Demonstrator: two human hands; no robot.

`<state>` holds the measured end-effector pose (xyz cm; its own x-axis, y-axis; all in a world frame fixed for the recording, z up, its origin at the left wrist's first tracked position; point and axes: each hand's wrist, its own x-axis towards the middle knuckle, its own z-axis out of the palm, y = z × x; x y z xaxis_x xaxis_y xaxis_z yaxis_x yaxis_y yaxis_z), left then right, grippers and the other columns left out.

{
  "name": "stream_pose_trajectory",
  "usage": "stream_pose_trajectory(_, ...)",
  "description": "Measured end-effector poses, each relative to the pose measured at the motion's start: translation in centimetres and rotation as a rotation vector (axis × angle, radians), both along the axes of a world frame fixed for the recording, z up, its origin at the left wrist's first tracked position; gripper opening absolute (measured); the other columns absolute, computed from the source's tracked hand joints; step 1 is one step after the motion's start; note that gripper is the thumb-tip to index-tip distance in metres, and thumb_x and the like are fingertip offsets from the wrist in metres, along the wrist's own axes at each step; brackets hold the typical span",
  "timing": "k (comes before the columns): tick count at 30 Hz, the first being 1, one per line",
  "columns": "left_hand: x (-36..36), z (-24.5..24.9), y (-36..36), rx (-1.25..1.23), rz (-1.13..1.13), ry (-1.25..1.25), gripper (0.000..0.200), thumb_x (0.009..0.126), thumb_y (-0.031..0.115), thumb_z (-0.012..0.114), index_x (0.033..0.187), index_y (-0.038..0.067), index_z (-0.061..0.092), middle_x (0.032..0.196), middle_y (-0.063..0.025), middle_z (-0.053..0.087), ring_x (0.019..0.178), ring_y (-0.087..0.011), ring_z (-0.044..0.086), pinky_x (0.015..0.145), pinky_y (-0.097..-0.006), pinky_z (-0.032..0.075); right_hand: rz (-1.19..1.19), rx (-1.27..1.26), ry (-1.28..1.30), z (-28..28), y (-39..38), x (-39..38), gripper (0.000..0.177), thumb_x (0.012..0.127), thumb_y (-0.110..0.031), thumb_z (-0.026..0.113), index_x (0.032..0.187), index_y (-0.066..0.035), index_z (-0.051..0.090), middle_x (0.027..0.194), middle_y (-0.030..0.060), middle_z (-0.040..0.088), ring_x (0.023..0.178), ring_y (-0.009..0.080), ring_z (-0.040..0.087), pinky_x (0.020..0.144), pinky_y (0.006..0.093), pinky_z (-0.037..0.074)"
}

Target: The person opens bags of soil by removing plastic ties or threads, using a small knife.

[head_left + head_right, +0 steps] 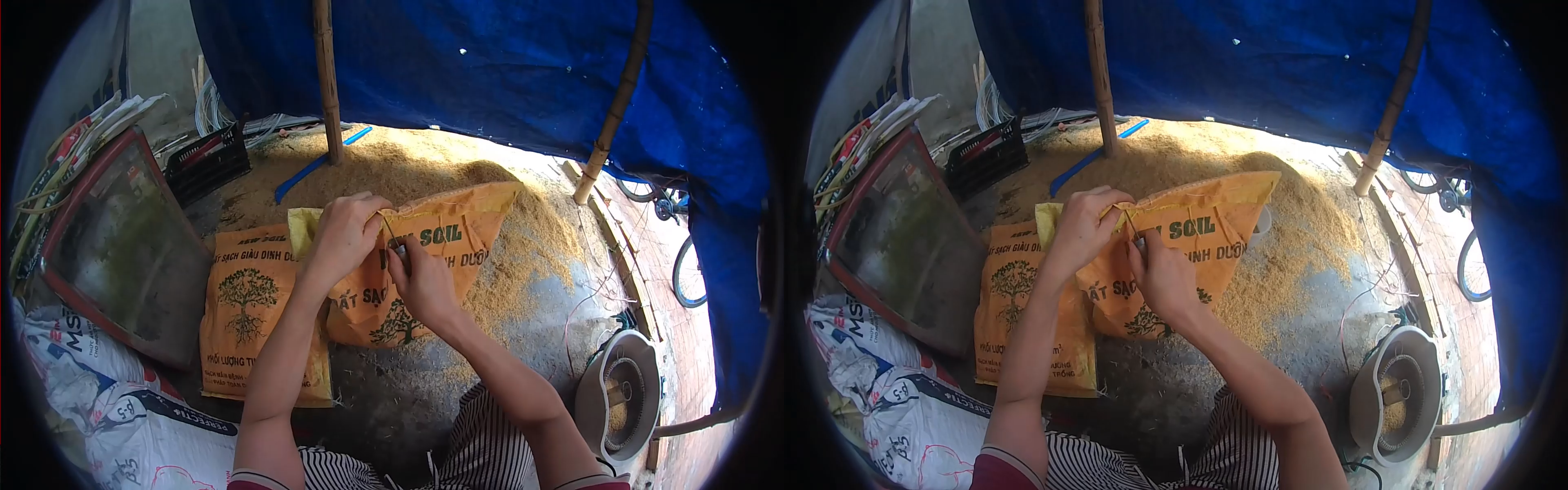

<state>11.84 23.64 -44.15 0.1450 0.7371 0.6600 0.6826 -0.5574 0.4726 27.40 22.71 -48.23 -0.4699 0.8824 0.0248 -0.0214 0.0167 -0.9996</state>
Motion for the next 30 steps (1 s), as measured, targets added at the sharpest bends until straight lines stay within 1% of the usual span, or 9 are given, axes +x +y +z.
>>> stream_pose_trajectory(3, 1.1, 0.4, -0.8, -0.076, -0.015, -0.005, 0.019, 0.080, 0.002, 0.052, 0.093, -0.003, 0.065, 0.088, -0.0176, 0.063, 0.082, -0.0357, 0.062, 0.072, -0.0413, 0.049, -0.084, 0.126, -0.037, 0.3, 0.1, -0.1, 0.031, 0.094, -0.038, 0.051, 0.087, -0.007, 0.053, 0.052, -0.0019, 0.041, 0.037, 0.0105, 0.039, 0.035, 0.0240, 0.032)
stream_pose_trajectory(5, 2.0, 0.6, -1.0, -0.043, 0.013, 0.020, 0.018, 0.080, 0.005, 0.055, 0.093, -0.002, 0.065, 0.089, -0.0176, 0.064, 0.082, -0.0356, 0.062, 0.072, -0.0409, 0.049, 0.068, -0.571, 0.527, 1.5, 0.0, 0.2, 0.027, 0.097, -0.035, 0.044, 0.086, -0.012, 0.051, 0.050, -0.0031, 0.039, 0.035, 0.0090, 0.034, 0.033, 0.0211, 0.026)
stream_pose_trajectory(9, 0.4, 1.7, -1.2, -0.331, 0.016, -0.008, 0.024, 0.083, 0.010, 0.061, 0.104, -0.001, 0.064, 0.098, -0.0195, 0.065, 0.087, -0.0287, 0.066, 0.072, -0.0344, 0.049, 0.269, -0.709, 0.631, 1.6, 0.4, 0.8, 0.030, 0.098, -0.036, 0.043, 0.081, -0.012, 0.047, 0.051, -0.0030, 0.040, 0.036, 0.0085, 0.032, 0.034, 0.0214, 0.026)
stream_pose_trajectory(12, -0.6, 2.1, -1.2, -0.286, -0.101, -0.041, 0.036, 0.083, 0.024, 0.064, 0.111, 0.002, 0.062, 0.096, -0.0182, 0.066, 0.086, -0.0299, 0.065, 0.074, -0.0362, 0.050, 0.129, -0.542, 0.402, 2.3, -0.9, 0.1, 0.028, 0.096, -0.035, 0.048, 0.084, -0.010, 0.048, 0.055, -0.0021, 0.043, 0.038, 0.0081, 0.037, 0.036, 0.0220, 0.030)
stream_pose_trajectory(14, -1.2, 3.4, -1.4, -0.361, -0.123, -0.097, 0.040, 0.084, 0.027, 0.064, 0.116, 0.003, 0.059, 0.101, -0.0177, 0.065, 0.090, -0.0282, 0.064, 0.077, -0.0358, 0.050, 0.021, -0.168, 0.043, 2.2, -1.7, 0.1, 0.029, 0.092, -0.033, 0.054, 0.095, -0.005, 0.053, 0.058, -0.0004, 0.048, 0.040, 0.0086, 0.044, 0.037, 0.0223, 0.036)
stream_pose_trajectory(19, 0.7, 4.5, -0.8, -0.437, -0.243, -0.162, 0.043, 0.087, 0.032, 0.062, 0.120, 0.005, 0.057, 0.111, -0.0129, 0.063, 0.099, -0.0243, 0.062, 0.082, -0.0355, 0.050, 0.061, 0.006, -0.066, 1.2, -3.2, 0.3, 0.027, 0.091, -0.020, 0.052, 0.107, 0.002, 0.051, 0.062, 0.0015, 0.049, 0.043, 0.0089, 0.047, 0.040, 0.0236, 0.039)
stream_pose_trajectory(21, 1.6, 3.5, 0.2, -0.434, -0.305, 0.062, 0.035, 0.091, 0.026, 0.056, 0.117, 0.002, 0.058, 0.101, -0.0126, 0.065, 0.095, -0.0187, 0.061, 0.082, -0.0293, 0.048, 0.063, 0.000, -0.090, 1.0, -3.3, 0.8, 0.028, 0.091, -0.017, 0.050, 0.113, 0.002, 0.050, 0.061, 0.0003, 0.047, 0.044, 0.0085, 0.046, 0.040, 0.0234, 0.039)
stream_pose_trajectory(24, 2.0, 2.3, 1.3, -0.511, -0.486, 0.050, 0.034, 0.092, 0.028, 0.054, 0.110, 0.000, 0.062, 0.088, -0.0103, 0.065, 0.082, -0.0166, 0.061, 0.073, -0.0282, 0.047, 0.066, -0.030, -0.098, 1.0, -3.2, 1.6, 0.026, 0.091, -0.016, 0.050, 0.111, 0.001, 0.051, 0.062, 0.0004, 0.047, 0.043, 0.0083, 0.045, 0.040, 0.0234, 0.039)
stream_pose_trajectory(30, 0.8, 3.5, 1.8, -0.482, -0.228, 0.029, 0.037, 0.089, 0.033, 0.061, 0.079, -0.003, 0.066, 0.058, -0.0040, 0.052, 0.058, -0.0111, 0.044, 0.053, -0.0310, 0.034, 0.111, -0.052, -0.104, 1.2, -2.9, 2.2, 0.027, 0.092, -0.018, 0.052, 0.111, 0.002, 0.051, 0.061, 0.0001, 0.047, 0.041, 0.0084, 0.044, 0.038, 0.0233, 0.037)
